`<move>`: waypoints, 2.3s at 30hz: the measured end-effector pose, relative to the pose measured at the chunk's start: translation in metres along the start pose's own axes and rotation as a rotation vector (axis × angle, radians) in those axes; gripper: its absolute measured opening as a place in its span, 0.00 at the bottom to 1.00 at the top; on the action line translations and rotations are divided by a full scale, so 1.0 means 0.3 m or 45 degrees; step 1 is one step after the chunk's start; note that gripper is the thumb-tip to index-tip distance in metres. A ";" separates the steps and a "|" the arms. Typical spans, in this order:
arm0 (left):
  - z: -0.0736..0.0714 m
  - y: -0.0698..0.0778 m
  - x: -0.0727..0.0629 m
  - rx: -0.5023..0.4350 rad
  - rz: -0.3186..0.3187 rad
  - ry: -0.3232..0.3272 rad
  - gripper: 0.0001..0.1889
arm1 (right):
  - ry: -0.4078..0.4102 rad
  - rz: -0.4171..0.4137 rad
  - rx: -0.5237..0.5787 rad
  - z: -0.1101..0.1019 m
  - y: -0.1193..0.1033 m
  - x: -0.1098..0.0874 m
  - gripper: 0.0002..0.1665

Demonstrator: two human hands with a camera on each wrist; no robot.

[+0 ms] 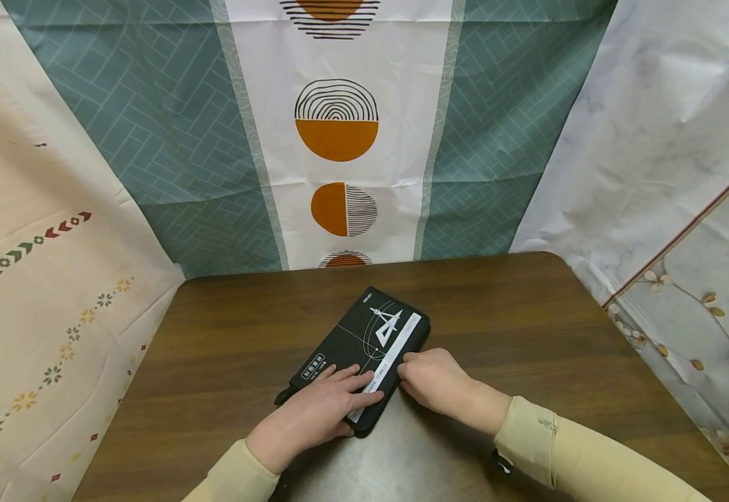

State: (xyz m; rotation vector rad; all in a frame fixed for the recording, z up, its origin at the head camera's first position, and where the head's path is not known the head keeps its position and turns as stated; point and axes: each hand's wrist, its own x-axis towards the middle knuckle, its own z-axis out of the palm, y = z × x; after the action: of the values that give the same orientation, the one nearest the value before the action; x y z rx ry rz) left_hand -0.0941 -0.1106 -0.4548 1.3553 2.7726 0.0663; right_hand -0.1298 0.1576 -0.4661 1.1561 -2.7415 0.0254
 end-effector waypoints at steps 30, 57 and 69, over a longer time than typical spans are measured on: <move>0.008 0.005 -0.005 0.000 -0.019 -0.008 0.41 | -0.025 -0.156 -0.058 -0.005 -0.138 -0.016 0.06; 0.012 0.007 0.006 0.049 -0.041 0.018 0.39 | -0.066 -0.380 -0.006 -0.025 -0.183 -0.033 0.08; 0.020 0.012 0.044 0.035 -0.086 0.060 0.39 | -0.078 -0.320 0.089 -0.027 -0.129 -0.047 0.10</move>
State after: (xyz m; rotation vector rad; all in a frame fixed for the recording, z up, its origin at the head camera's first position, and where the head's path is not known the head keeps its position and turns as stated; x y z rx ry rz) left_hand -0.0990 -0.0980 -0.4608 1.2814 2.8658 0.0581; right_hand -0.0914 0.1411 -0.4621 1.5362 -2.6431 0.0554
